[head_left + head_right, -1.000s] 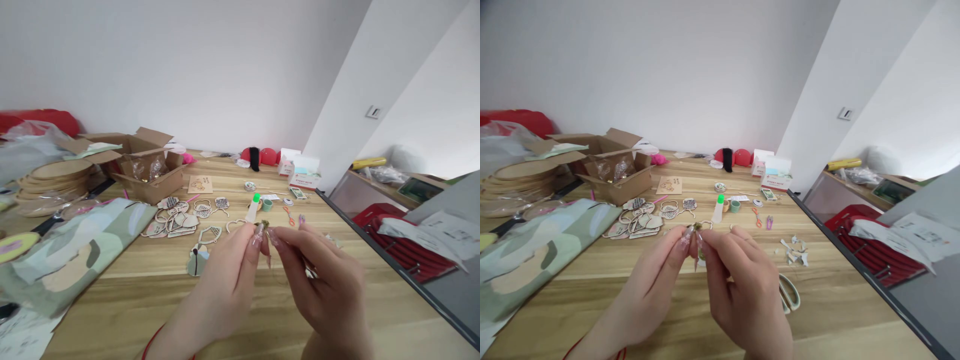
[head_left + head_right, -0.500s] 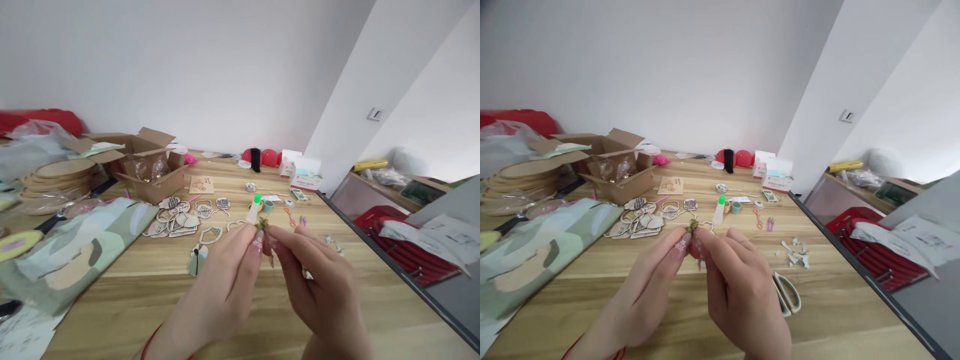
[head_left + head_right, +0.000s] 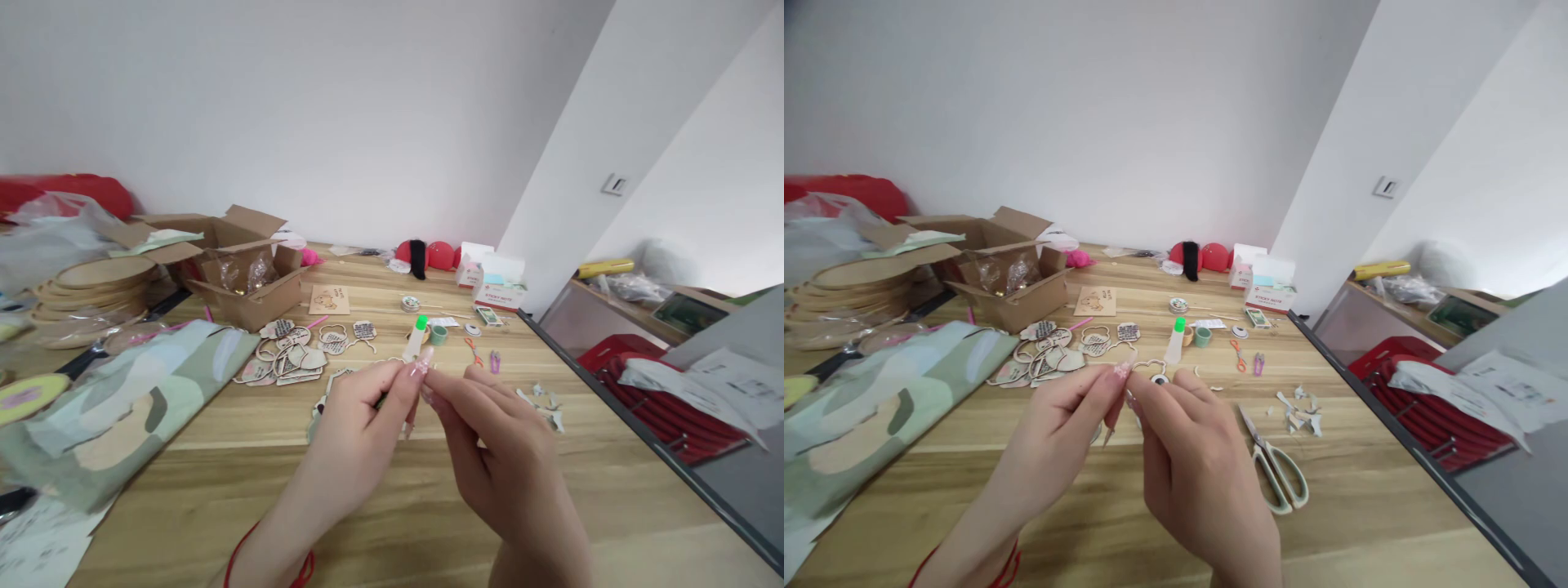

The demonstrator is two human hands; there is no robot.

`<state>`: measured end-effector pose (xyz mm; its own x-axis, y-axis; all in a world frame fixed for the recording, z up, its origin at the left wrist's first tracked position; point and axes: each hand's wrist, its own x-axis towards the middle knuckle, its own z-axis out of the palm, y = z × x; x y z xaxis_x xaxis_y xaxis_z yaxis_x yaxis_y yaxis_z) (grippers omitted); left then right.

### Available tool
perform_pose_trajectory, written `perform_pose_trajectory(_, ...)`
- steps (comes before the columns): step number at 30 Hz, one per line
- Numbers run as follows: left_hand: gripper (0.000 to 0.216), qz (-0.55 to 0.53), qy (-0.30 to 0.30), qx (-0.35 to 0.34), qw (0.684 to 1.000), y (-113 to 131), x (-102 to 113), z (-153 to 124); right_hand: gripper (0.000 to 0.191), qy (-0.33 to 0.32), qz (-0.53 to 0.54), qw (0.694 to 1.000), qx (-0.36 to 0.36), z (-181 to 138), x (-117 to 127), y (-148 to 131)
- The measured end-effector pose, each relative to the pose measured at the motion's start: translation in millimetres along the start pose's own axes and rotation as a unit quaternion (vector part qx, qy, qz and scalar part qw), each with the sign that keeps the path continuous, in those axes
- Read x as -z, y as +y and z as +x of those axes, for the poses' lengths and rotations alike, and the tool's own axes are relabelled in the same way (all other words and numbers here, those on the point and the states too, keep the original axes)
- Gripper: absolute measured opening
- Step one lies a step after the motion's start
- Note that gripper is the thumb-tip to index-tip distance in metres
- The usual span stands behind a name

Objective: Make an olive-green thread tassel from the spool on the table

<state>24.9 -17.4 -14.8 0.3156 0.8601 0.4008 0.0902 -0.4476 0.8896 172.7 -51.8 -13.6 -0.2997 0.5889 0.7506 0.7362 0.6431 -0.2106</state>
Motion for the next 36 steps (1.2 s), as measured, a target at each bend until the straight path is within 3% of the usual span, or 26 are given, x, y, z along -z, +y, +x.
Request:
perform_pose_trajectory(4,0.046,-0.028,0.029,0.002,0.999,-4.3,-0.5,3.0,0.027,-0.001,0.013,1.0,-0.025,-0.9,-4.8,-2.8)
perform_pose_trajectory(12,0.044,-0.087,0.068,-0.018,0.994,-11.7,-9.6,1.2,0.026,0.028,0.145,0.979,-0.138,2.3,-3.9,-9.9)
perform_pose_trajectory(16,0.048,-0.147,0.05,-0.002,0.988,-14.4,-11.5,0.3,0.024,0.06,0.287,0.937,-0.19,7.3,-11.1,-3.1)
perform_pose_trajectory(21,0.055,-0.217,-0.001,0.01,0.976,-14.3,-14.5,1.2,0.016,0.047,0.49,0.831,-0.257,13.0,-24.4,7.3)
perform_pose_trajectory(24,0.057,-0.235,-0.02,0.011,0.972,-13.7,-16.6,1.0,0.013,0.039,0.566,0.783,-0.254,15.0,-27.5,8.8)
perform_pose_trajectory(30,0.054,-0.267,-0.052,0.03,0.962,-11.5,-16.0,0.8,0.009,0.084,0.58,0.769,-0.256,13.1,-30.8,9.7)
perform_pose_trajectory(36,0.064,-0.233,-0.117,0.059,0.964,-12.6,0.9,3.7,0.014,0.189,0.539,0.757,-0.317,14.2,-30.7,20.6)
